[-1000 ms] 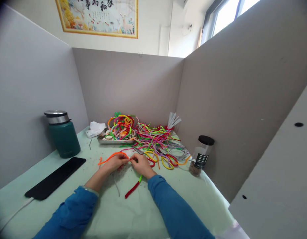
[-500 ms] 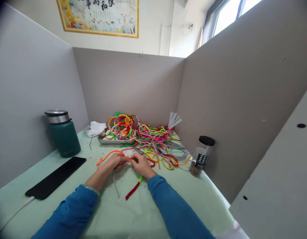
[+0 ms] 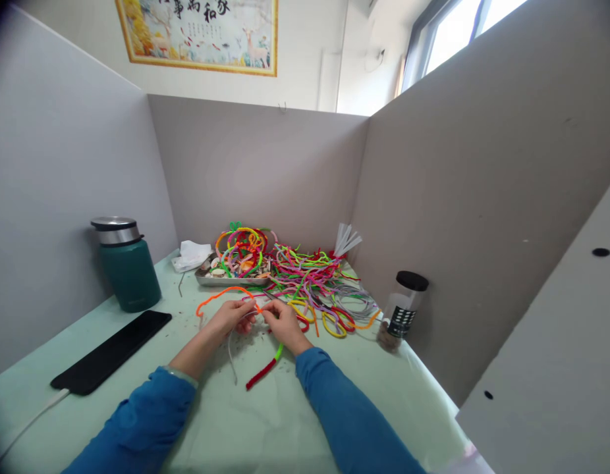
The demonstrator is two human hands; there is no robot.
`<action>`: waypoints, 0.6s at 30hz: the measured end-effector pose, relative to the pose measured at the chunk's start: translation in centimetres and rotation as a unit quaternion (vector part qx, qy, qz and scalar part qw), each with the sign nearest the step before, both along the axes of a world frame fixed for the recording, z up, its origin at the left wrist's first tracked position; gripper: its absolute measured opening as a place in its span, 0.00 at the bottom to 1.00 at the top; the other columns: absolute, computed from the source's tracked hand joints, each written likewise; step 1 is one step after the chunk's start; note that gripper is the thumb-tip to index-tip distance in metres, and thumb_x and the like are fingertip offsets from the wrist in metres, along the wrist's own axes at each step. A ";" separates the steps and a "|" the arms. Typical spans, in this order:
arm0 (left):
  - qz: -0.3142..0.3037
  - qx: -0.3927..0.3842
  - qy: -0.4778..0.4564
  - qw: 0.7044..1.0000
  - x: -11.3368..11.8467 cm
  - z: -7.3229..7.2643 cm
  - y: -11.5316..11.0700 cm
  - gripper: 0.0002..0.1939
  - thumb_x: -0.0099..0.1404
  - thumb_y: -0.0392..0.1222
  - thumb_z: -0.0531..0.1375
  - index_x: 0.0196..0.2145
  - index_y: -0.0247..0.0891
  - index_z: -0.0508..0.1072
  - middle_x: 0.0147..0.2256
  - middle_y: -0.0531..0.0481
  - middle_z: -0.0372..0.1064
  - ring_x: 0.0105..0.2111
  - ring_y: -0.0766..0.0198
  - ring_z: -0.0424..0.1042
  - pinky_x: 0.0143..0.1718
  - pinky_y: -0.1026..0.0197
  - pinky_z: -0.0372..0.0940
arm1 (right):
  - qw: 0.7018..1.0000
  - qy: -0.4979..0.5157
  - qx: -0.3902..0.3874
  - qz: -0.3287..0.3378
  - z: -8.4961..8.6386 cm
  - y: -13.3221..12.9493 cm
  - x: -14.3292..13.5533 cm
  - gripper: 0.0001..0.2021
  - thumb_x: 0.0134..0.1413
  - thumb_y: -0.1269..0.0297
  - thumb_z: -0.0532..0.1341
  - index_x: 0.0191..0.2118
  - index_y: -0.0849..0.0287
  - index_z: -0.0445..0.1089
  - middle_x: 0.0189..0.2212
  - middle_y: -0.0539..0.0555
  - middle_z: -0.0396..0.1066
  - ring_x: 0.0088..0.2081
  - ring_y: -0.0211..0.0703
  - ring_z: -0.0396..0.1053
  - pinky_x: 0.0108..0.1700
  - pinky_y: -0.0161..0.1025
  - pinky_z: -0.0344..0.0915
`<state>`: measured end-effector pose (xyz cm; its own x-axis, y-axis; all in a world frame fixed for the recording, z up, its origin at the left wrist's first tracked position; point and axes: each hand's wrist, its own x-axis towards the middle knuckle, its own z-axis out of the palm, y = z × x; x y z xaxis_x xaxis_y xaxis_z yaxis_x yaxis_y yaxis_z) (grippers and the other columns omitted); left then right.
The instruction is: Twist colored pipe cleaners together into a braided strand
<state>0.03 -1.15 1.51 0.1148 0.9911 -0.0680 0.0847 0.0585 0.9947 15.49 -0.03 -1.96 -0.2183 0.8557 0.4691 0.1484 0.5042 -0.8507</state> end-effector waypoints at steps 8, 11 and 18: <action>-0.007 0.157 0.081 0.984 -0.5 0.5 0.2 0.17 0.49 0.52 0.59 0.28 0.33 0.74 0.25 0.48 0.69 0.24 0.66 0.66 0.23 0.66 0.60 | 0.999 0.034 -0.041 0.002 0.5 0.1 0.2 0.05 0.45 0.67 0.56 0.27 0.61 0.66 0.20 0.48 0.63 0.23 0.35 0.60 0.25 0.31 0.57; -0.020 0.149 0.090 0.984 -0.5 0.4 0.2 0.17 0.50 0.47 0.58 0.35 0.34 0.75 0.31 0.45 0.71 0.26 0.65 0.67 0.24 0.65 0.61 | 0.998 0.038 -0.045 0.010 0.5 0.0 0.3 0.05 0.45 0.67 0.56 0.28 0.61 0.66 0.20 0.47 0.62 0.22 0.34 0.59 0.25 0.31 0.57; -0.048 0.129 0.096 0.986 -1.1 0.5 0.2 0.15 0.48 0.43 0.60 0.34 0.32 0.77 0.29 0.45 0.71 0.22 0.67 0.64 0.24 0.64 0.59 | 0.997 0.045 -0.057 0.019 0.9 -0.5 0.3 0.05 0.45 0.66 0.57 0.28 0.61 0.66 0.19 0.47 0.62 0.21 0.33 0.57 0.24 0.31 0.56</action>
